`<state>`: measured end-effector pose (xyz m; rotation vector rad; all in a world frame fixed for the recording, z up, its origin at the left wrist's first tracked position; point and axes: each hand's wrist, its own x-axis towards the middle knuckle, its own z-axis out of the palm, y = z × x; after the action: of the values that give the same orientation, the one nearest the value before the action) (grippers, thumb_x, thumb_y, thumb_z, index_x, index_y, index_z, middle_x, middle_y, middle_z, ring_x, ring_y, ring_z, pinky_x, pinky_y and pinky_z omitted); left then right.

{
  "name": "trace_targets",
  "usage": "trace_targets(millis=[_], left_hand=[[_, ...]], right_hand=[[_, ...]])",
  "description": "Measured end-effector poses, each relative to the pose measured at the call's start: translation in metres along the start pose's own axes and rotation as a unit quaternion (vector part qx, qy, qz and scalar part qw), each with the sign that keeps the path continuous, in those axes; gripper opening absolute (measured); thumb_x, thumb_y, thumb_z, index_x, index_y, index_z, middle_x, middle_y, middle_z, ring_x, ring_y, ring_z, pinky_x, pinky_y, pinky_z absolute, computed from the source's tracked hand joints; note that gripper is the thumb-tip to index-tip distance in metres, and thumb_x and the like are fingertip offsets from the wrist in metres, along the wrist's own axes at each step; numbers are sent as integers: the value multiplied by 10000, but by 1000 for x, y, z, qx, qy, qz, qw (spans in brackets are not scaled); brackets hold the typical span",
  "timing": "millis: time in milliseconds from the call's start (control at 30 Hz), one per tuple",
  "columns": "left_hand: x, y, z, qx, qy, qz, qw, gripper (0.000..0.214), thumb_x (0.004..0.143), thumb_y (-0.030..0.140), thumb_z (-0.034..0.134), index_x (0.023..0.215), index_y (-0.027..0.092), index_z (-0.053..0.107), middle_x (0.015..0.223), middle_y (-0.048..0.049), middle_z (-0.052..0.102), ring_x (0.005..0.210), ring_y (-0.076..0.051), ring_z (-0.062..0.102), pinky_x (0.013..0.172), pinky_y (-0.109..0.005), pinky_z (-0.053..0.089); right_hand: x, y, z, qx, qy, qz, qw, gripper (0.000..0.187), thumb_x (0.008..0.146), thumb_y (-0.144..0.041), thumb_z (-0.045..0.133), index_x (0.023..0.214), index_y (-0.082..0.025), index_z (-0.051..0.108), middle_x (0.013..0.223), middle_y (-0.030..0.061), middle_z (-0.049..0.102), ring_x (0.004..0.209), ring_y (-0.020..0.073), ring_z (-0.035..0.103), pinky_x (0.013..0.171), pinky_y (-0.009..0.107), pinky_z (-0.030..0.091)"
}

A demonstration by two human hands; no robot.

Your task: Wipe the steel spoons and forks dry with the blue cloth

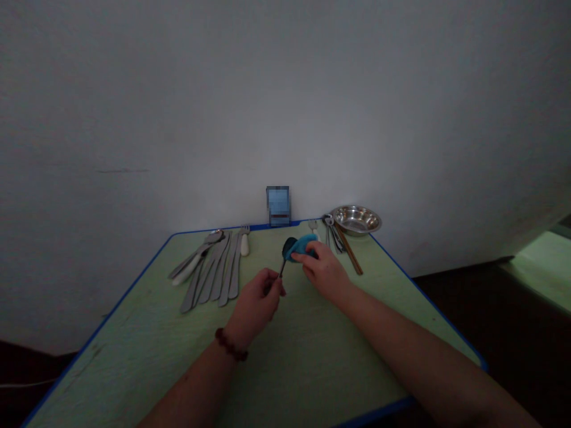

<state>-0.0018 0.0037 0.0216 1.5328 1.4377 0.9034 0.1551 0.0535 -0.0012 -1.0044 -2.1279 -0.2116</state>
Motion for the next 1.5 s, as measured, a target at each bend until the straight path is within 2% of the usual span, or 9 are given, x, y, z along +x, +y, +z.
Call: trace_targets(millis=[533,1067,1500], left_hand=[[2,-10,1,8,-5,20,1000,172,752,327,404,653,187,424,381,96,356,305,-55,326,327,-173,262],[1,-7,3,11,-38,4,999,153,731,322,404,651,192,416,388,92,382,298,-62,333,312,-180,264],[-1,-4,3,23,-38,-6,999,136,732,294,396,638,196,405,394,91,386,303,-61,347,317,-178,274]], right_hand=[[0,9,1,-11,24,14,1000,284,743,-94,454,958,-183,617,844,73,464,800,173,429,717,309,419],[1,11,0,-36,57,18,998,282,740,-98,459,946,-202,620,855,67,473,803,173,431,728,320,406],[0,8,1,-43,35,15,998,287,762,-119,440,973,-215,608,894,73,472,830,173,435,715,297,416]])
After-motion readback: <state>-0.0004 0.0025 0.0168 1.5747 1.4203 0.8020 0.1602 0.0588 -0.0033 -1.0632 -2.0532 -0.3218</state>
